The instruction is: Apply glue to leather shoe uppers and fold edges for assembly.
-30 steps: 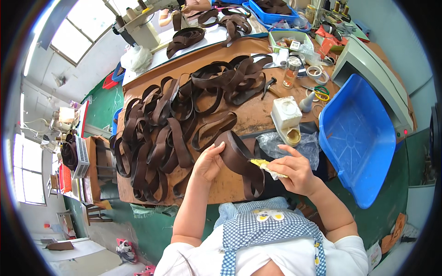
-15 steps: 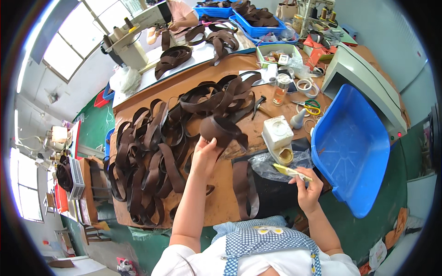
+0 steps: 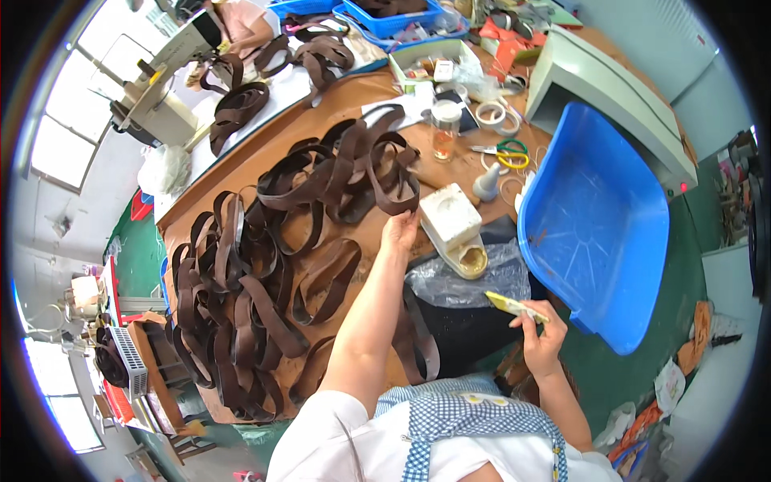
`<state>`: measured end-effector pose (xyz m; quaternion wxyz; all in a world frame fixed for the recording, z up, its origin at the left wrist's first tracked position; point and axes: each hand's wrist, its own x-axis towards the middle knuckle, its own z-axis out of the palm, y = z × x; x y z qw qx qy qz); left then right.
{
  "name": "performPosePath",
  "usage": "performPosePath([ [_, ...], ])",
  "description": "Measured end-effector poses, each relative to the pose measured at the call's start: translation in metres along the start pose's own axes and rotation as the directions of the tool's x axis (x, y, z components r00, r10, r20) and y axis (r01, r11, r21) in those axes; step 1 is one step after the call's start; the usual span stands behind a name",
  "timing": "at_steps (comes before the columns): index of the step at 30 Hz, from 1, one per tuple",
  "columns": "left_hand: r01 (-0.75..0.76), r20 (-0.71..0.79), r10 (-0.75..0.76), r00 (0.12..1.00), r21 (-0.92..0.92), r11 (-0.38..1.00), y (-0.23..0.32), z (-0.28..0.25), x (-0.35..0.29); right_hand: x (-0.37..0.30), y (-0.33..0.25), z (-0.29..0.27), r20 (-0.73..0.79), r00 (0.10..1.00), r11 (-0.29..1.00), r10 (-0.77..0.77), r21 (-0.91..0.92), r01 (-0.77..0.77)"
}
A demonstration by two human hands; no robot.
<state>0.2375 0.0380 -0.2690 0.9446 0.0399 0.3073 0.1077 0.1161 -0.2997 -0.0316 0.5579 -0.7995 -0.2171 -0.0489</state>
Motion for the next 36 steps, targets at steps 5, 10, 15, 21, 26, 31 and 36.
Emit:
performPosePath([
  [5,-0.016,-0.25,0.065,0.966,0.191,0.982,0.027,-0.003,-0.073,0.017,0.031,0.023,0.103,0.995,0.999,0.005,-0.05,0.0],
  [10,-0.116,0.006,0.192,0.981,0.815,0.567,0.031,0.003,-0.192,0.022,0.064,0.033,0.092,0.995,0.997,0.034,-0.078,-0.027],
  [15,0.047,0.075,0.488,0.87,0.971,-0.233,0.045,-0.085,-0.207,0.029,0.074,0.043,0.097,0.994,0.982,-0.046,-0.177,0.063],
  [21,0.381,-0.439,0.251,0.862,0.89,0.25,0.039,-0.084,-0.17,0.036,0.09,0.063,0.057,0.998,0.973,0.009,-0.231,0.004],
  [26,0.183,-0.234,0.018,0.972,0.804,0.565,0.022,-0.022,-0.209,0.045,0.116,0.068,0.106,0.994,0.951,-0.022,-0.303,0.053],
  [31,-0.12,0.156,-0.041,0.987,0.882,0.455,0.03,0.043,-0.342,0.039,0.099,0.059,0.057,0.988,0.924,-0.141,-0.351,0.152],
  [36,-0.548,0.404,-0.396,0.824,0.746,-0.378,0.013,0.001,-0.367,0.029,0.092,0.05,0.144,0.977,0.907,-0.156,-0.372,0.199],
])
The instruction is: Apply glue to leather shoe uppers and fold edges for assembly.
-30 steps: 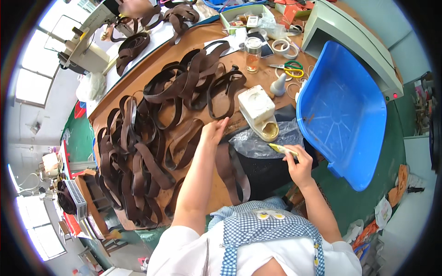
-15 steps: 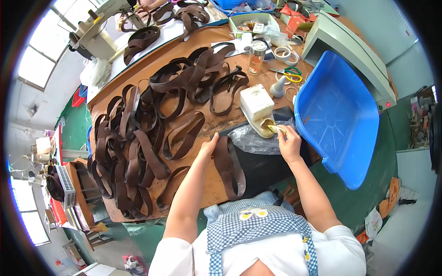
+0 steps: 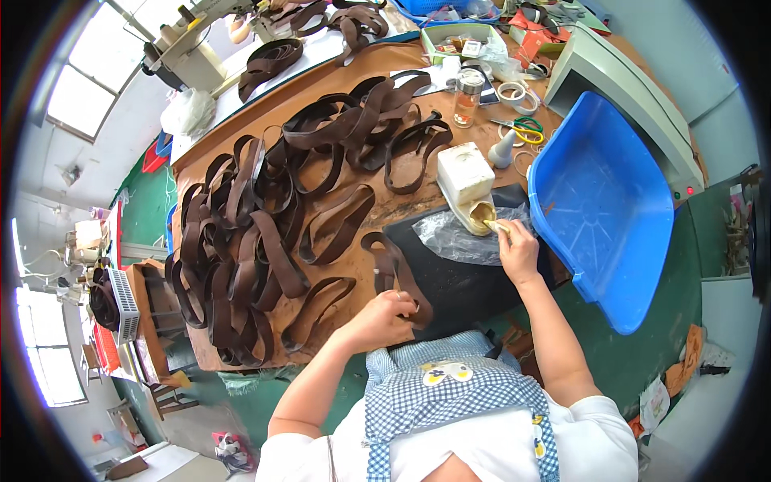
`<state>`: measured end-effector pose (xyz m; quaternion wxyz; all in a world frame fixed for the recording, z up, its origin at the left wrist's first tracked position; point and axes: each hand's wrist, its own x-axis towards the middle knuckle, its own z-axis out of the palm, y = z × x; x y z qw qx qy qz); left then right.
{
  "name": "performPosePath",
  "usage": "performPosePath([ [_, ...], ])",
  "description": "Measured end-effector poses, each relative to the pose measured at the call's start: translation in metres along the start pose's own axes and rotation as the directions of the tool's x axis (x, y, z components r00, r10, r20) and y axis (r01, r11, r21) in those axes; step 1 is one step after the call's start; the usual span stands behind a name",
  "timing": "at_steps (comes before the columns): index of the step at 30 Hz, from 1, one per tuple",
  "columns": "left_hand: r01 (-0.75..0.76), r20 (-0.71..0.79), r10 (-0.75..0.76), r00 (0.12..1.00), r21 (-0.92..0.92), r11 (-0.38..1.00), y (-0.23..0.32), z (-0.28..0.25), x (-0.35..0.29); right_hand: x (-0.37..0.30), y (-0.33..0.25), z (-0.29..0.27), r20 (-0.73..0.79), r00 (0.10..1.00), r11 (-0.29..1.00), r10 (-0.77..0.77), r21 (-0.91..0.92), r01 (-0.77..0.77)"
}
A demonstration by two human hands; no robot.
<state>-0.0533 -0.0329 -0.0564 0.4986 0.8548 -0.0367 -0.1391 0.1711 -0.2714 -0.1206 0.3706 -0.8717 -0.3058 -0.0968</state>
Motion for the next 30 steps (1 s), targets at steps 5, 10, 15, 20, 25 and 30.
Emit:
performPosePath([
  [5,0.207,0.157,-0.217,0.963,0.08,0.975,-0.059,0.056,-0.021,0.001,-0.002,-0.008,-0.01,0.999,0.995,0.054,0.09,-0.053],
  [10,0.681,-0.034,-0.699,0.715,-0.196,0.706,-0.078,0.079,-0.009,0.006,0.007,-0.004,-0.018,0.994,0.986,0.104,0.136,-0.101],
  [15,0.599,-0.119,-0.876,0.467,-0.687,0.412,-0.103,0.12,0.006,0.006,0.013,0.007,-0.012,0.999,0.996,0.053,0.075,-0.052],
  [20,0.142,-0.463,-0.661,0.591,-0.747,0.65,-0.049,0.108,0.013,-0.007,-0.008,-0.016,0.101,0.962,0.939,0.255,0.21,-0.271],
  [25,-0.151,-0.589,-0.467,0.66,-0.712,0.685,-0.018,0.077,0.017,0.002,-0.078,-0.038,0.292,0.881,0.486,0.371,0.748,-0.452],
  [30,-0.158,-0.646,-0.351,0.678,-0.595,0.788,-0.01,0.062,0.024,0.011,-0.124,-0.042,0.225,0.959,0.603,0.175,0.745,-0.285],
])
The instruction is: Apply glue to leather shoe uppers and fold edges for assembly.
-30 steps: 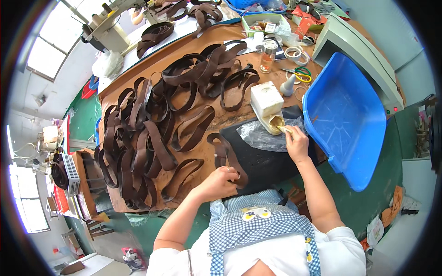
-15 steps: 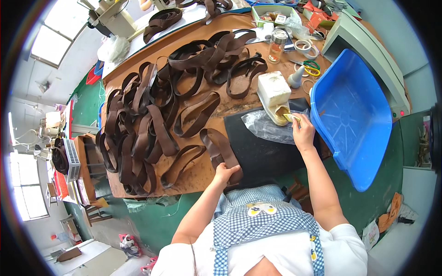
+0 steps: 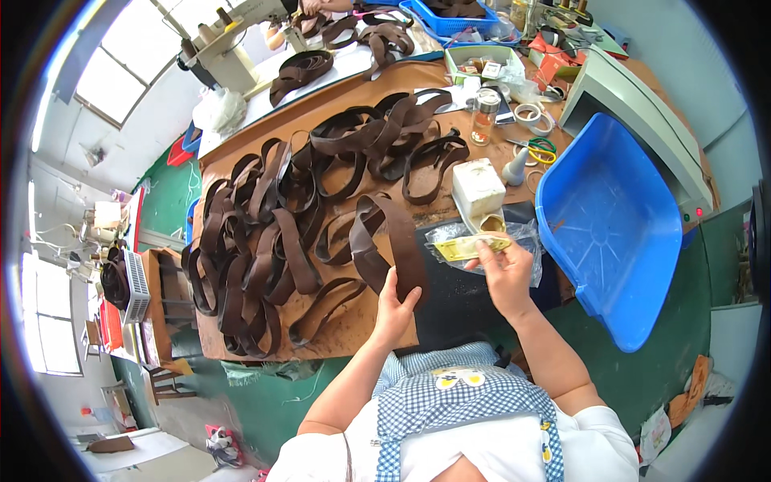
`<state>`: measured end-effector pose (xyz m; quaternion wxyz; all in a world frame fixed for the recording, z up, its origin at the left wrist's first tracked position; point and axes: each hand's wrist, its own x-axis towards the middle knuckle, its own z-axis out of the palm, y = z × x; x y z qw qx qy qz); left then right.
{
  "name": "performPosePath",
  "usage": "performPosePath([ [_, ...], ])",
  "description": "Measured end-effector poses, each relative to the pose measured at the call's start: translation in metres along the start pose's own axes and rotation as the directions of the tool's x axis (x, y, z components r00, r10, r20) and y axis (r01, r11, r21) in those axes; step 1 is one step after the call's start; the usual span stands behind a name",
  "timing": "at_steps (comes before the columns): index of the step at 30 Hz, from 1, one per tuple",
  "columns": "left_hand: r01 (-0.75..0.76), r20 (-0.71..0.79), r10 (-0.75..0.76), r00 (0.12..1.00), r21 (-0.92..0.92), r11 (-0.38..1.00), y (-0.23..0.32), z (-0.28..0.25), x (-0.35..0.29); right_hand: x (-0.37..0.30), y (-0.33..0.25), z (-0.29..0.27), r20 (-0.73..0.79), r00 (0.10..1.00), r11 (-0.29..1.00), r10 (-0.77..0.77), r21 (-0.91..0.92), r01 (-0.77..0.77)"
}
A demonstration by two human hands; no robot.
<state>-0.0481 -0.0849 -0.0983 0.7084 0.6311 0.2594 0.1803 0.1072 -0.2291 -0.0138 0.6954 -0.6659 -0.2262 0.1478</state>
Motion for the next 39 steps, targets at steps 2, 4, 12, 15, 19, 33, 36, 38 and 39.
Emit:
performPosePath([
  [2,-0.012,-0.003,0.012,1.0,0.053,0.999,0.007,0.003,0.001,0.005,-0.004,0.007,0.011,0.985,0.972,-0.17,-0.164,0.169],
  [4,-0.02,-0.011,0.021,1.0,0.105,0.994,0.007,0.005,0.001,0.009,-0.009,0.012,0.013,0.974,0.956,-0.224,-0.192,0.222],
  [12,-0.053,0.028,0.048,0.998,0.211,0.976,0.007,0.003,0.012,0.019,-0.001,0.014,0.08,0.949,0.91,-0.304,-0.271,0.314],
  [15,-0.002,0.037,0.002,0.999,-0.007,1.0,0.015,0.002,0.016,0.006,-0.01,0.014,0.14,0.955,0.904,-0.26,-0.312,0.292],
  [19,0.109,0.084,-0.089,0.993,-0.285,0.952,0.042,0.005,0.022,-0.012,-0.005,0.008,0.212,0.922,0.858,-0.323,-0.345,0.38],
  [33,0.446,0.201,-0.412,0.889,-0.586,0.677,0.074,-0.023,0.037,-0.03,-0.014,-0.022,0.089,0.938,0.884,-0.335,-0.314,0.345],
  [36,0.484,0.273,-0.4,0.875,-0.465,0.741,0.08,-0.02,0.032,-0.023,-0.017,-0.018,0.057,0.937,0.893,-0.344,-0.288,0.345],
  [38,0.535,0.333,-0.422,0.843,-0.44,0.722,0.069,-0.031,0.034,-0.02,-0.016,-0.014,0.051,0.935,0.896,-0.35,-0.271,0.35],
  [39,0.585,0.392,-0.443,0.806,-0.411,0.699,0.065,-0.036,0.035,-0.019,-0.015,-0.013,0.045,0.934,0.9,-0.354,-0.256,0.353],
])
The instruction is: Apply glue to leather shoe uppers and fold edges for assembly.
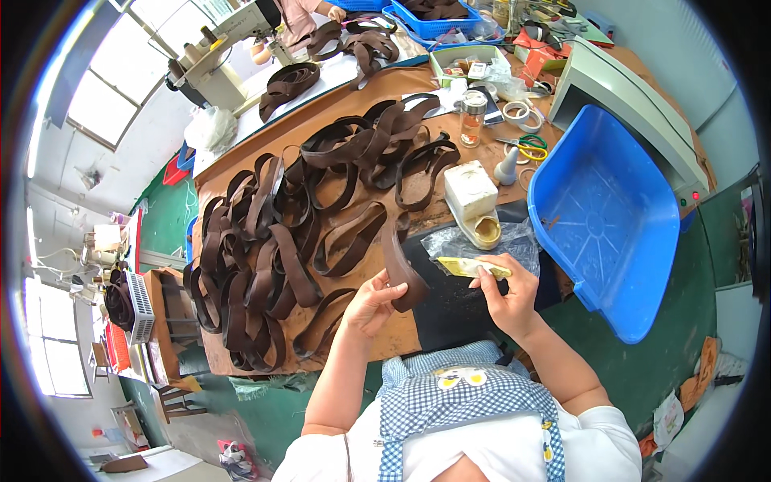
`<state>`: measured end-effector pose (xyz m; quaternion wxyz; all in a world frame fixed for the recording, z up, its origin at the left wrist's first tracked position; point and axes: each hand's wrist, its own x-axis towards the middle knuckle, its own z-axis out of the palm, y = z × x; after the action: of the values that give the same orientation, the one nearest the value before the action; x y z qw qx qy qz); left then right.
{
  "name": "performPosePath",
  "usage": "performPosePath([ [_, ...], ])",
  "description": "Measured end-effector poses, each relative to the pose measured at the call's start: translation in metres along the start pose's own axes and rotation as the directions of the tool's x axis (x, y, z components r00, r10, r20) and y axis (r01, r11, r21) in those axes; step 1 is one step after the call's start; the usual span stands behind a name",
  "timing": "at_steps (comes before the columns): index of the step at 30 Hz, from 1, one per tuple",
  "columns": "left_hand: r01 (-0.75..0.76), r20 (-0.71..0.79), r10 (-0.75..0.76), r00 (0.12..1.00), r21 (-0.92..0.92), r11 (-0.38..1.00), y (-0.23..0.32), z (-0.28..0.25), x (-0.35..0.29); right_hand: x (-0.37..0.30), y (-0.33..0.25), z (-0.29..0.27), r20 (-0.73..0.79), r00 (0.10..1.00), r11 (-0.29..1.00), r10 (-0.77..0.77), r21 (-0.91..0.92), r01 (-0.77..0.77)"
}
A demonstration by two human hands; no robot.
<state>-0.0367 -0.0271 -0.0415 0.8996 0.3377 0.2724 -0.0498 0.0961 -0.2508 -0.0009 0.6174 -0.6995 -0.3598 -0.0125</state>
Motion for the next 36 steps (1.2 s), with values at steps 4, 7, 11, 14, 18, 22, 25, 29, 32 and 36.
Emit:
performPosePath([
  [4,-0.017,0.083,0.023,0.996,-0.071,0.997,0.004,0.015,-0.01,0.004,-0.001,0.002,-0.007,1.0,1.0,0.016,-0.007,-0.016],
  [7,-0.174,-0.013,0.174,0.985,0.037,0.984,0.002,0.018,-0.016,0.006,-0.001,0.002,-0.007,0.999,0.999,0.036,0.008,-0.036],
  [11,-0.059,-0.028,0.06,0.998,0.028,0.998,0.008,0.017,-0.02,0.008,-0.001,0.003,-0.027,0.998,0.998,0.056,0.016,-0.055],
  [14,-0.084,0.035,0.084,0.996,-0.02,0.996,0.003,0.013,-0.021,0.01,-0.002,0.004,-0.033,0.998,0.999,0.049,0.02,-0.049],
  [18,-0.156,0.064,0.153,0.986,0.039,0.987,-0.005,0.01,-0.021,0.01,-0.001,0.003,-0.043,0.997,0.998,0.064,0.031,-0.063],
  [22,-0.001,0.015,0.001,1.0,-0.012,1.0,-0.004,0.002,-0.018,0.012,-0.002,0.002,-0.056,0.997,0.998,0.057,0.042,-0.054],
  [25,-0.038,0.048,0.043,0.998,-0.092,0.995,-0.001,0.019,-0.021,0.013,-0.001,0.001,-0.074,0.995,0.996,0.068,0.056,-0.064],
  [29,-0.269,0.068,0.268,0.961,0.007,0.963,-0.001,0.028,-0.024,0.015,-0.002,-0.003,-0.095,0.992,0.994,0.078,0.089,-0.07],
  [32,-0.28,0.046,0.278,0.96,0.06,0.958,-0.001,0.022,-0.022,0.017,-0.002,-0.003,-0.094,0.992,0.993,0.078,0.099,-0.069],
  [36,-0.253,0.042,0.251,0.967,0.042,0.967,-0.012,-0.014,-0.012,0.019,-0.005,-0.003,-0.092,0.994,0.993,0.066,0.105,-0.056],
])
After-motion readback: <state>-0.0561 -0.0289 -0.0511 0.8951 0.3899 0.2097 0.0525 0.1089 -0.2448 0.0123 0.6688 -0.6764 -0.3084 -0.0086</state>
